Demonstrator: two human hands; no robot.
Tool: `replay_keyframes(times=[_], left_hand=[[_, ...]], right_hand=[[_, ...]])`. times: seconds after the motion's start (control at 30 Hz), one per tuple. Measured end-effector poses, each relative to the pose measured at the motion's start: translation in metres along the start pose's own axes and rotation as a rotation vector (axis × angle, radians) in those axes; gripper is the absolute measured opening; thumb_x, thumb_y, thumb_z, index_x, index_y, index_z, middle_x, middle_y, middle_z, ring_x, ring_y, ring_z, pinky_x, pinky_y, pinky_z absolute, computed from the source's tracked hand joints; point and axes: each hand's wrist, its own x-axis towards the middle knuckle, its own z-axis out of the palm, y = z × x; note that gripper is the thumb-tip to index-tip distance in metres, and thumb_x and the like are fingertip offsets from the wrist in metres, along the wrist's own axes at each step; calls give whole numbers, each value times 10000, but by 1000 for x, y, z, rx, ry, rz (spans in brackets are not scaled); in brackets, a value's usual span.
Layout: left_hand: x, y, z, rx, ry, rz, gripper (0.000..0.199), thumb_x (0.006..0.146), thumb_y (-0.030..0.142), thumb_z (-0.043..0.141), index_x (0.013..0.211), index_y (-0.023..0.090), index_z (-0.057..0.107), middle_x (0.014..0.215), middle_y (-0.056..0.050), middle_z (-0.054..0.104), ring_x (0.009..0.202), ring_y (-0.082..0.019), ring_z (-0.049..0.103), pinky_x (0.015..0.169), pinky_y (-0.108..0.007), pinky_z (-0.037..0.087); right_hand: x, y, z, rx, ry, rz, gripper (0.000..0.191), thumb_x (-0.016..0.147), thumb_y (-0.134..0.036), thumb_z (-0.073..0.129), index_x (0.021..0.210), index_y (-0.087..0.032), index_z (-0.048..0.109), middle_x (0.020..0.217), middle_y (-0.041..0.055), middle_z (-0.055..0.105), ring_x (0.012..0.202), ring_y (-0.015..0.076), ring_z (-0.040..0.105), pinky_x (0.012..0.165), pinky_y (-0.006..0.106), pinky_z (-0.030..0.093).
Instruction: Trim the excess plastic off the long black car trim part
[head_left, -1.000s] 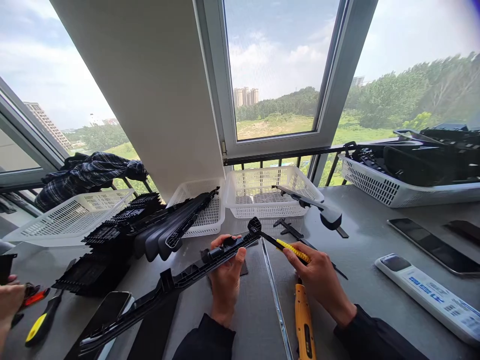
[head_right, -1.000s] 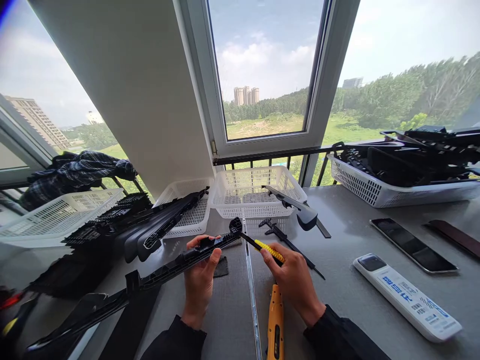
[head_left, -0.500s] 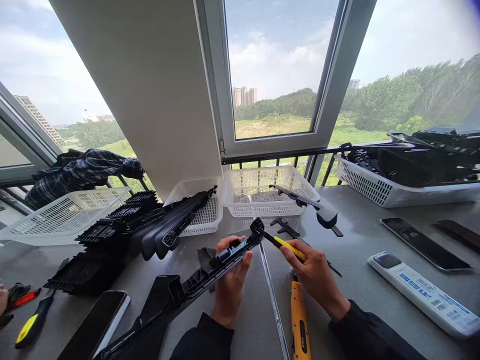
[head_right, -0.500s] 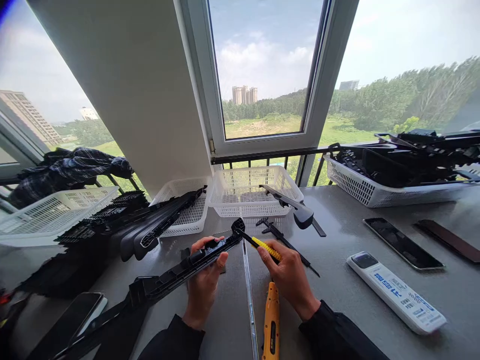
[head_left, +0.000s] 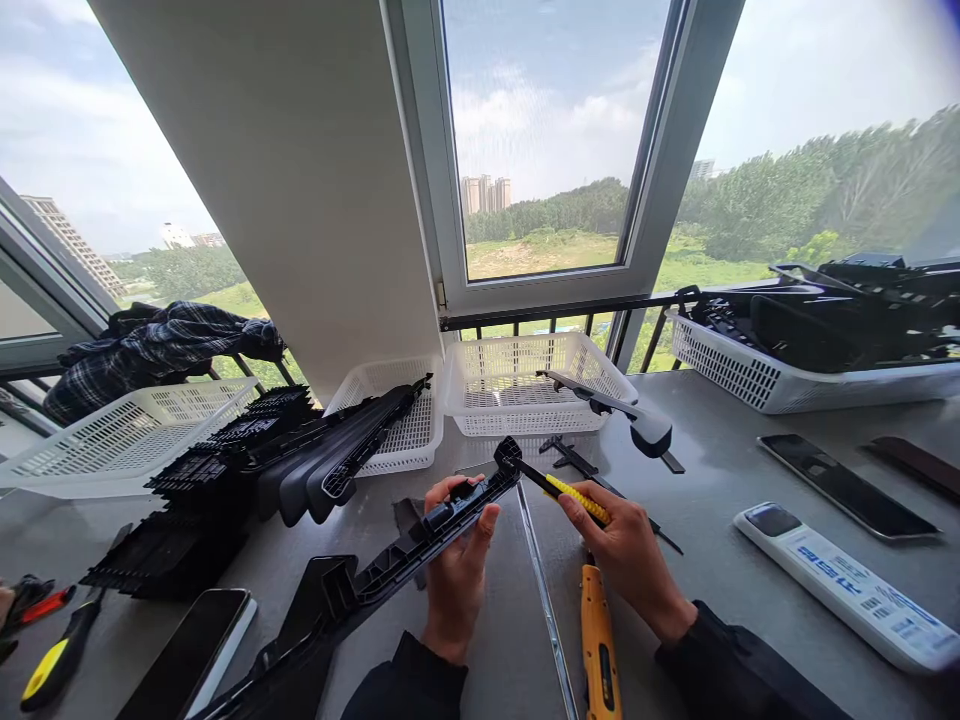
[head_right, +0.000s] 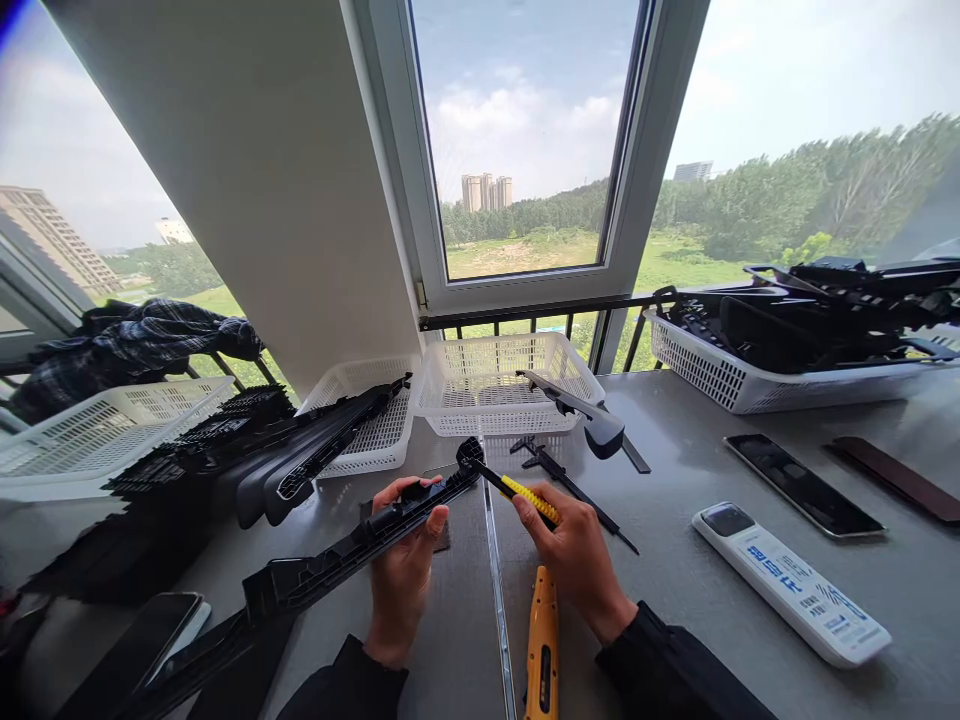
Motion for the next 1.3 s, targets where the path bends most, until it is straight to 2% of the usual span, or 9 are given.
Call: replay_keyframes(times=[0.13, 0.33, 0.6, 0.87, 1.03, 1.3], left_hand=[[2, -1, 0, -37, 31, -31, 393, 897, 387, 811, 1212, 254, 617, 1194, -79, 707, 1142, -283, 736, 968, -421, 621], [5, 1, -1, -35, 79, -33, 426, 869, 417, 836, 1192, 235, 625, 1163, -89, 728, 1103, -282, 753, 912, -399, 641], [6, 2, -1, -96, 52, -43, 387, 896, 376, 816, 1195, 246, 607, 1168, -74, 741, 1121, -265, 754, 918, -369, 625], [5, 2, -1, -61, 22, -62, 380, 909, 367, 799, 1205, 244, 596, 1168, -75, 745, 1079, -251, 760, 869, -344, 632], [5, 0, -2, -69, 17, -49, 366, 912, 346, 796, 1204, 255, 596, 1164, -63, 740, 1105, -254, 754, 937, -379, 619], [2, 1, -1, -19, -38, -67, 350, 918, 366, 782, 1204, 260, 612, 1214, -70, 712, 1166, -266, 726, 1056, -453, 573]], right_hand=[[2, 6, -1, 31, 20, 60, 510, 1007, -624, 521, 1020, -184, 778, 736, 12, 686, 640, 190, 623, 575, 270, 493], [3, 5, -1, -3, 15, 58, 534, 1002, -650, 504, 930, -192, 770, 673, 3, 636, 602, 174, 565, 573, 277, 448], [3, 5, -1, -20, 13, 60, 532, 1002, -651, 505, 923, -193, 763, 676, -4, 642, 603, 172, 552, 574, 275, 410], [5, 6, -2, -30, 24, 64, 527, 998, -649, 506, 920, -198, 767, 647, -14, 635, 584, 174, 563, 563, 270, 410], [6, 6, -4, -22, 62, 51, 555, 996, -667, 490, 928, -189, 764, 659, 1, 646, 585, 178, 561, 560, 277, 414], [5, 6, -2, -44, 22, 55, 541, 1005, -656, 489, 927, -200, 769, 664, -11, 641, 602, 174, 572, 585, 281, 421]])
